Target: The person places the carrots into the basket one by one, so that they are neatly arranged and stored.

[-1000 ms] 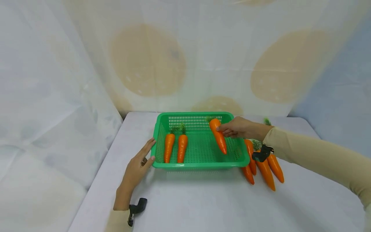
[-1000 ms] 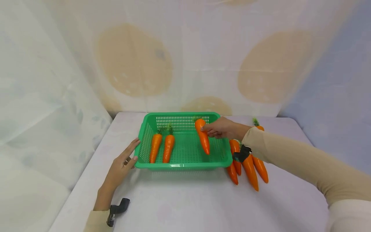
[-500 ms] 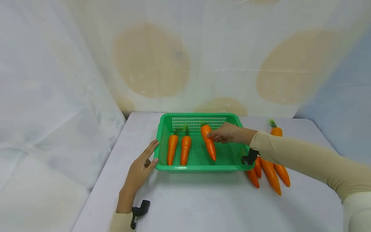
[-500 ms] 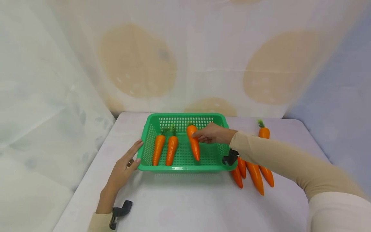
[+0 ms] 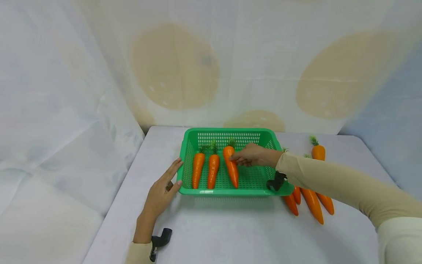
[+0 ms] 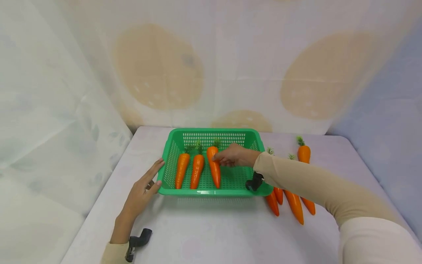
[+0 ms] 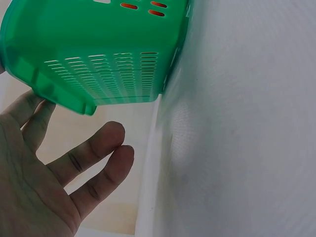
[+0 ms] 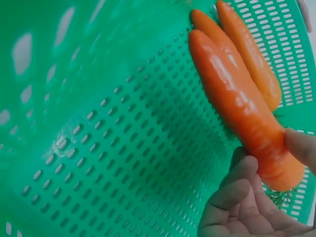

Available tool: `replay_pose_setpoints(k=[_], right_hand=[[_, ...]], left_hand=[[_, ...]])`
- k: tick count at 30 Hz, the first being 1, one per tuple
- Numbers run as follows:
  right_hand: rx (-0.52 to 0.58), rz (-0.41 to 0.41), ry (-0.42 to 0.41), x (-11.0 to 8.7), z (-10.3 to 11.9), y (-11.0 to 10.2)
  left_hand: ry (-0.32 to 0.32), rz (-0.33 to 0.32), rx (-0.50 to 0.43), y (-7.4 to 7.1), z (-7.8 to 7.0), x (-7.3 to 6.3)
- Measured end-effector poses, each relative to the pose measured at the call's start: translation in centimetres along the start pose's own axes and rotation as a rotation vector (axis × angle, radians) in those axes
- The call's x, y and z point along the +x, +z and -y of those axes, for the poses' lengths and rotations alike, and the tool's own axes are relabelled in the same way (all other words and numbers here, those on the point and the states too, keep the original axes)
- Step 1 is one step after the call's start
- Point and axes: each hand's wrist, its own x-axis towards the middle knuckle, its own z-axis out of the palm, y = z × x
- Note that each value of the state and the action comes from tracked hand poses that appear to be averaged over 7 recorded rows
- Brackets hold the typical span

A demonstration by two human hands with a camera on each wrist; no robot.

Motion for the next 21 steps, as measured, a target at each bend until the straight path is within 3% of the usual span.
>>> replay_pose_setpoints(k=[5, 12, 21], right_hand=[[-0.026, 0.028, -0.001, 0.1, 0.2, 0.2], [-0.015, 0.116, 0.066, 0.5, -0.5, 0.6], [0.012, 0.102, 0.088, 0.7, -1.3, 0.9]], left_hand=[[0.0, 0.001, 0.002, -0.1, -0.2, 0.0], [0.013, 0.011, -0.007, 0.3, -0.6, -0.2], [0.038, 0.014, -0.032, 1.1, -1.3, 0.2]])
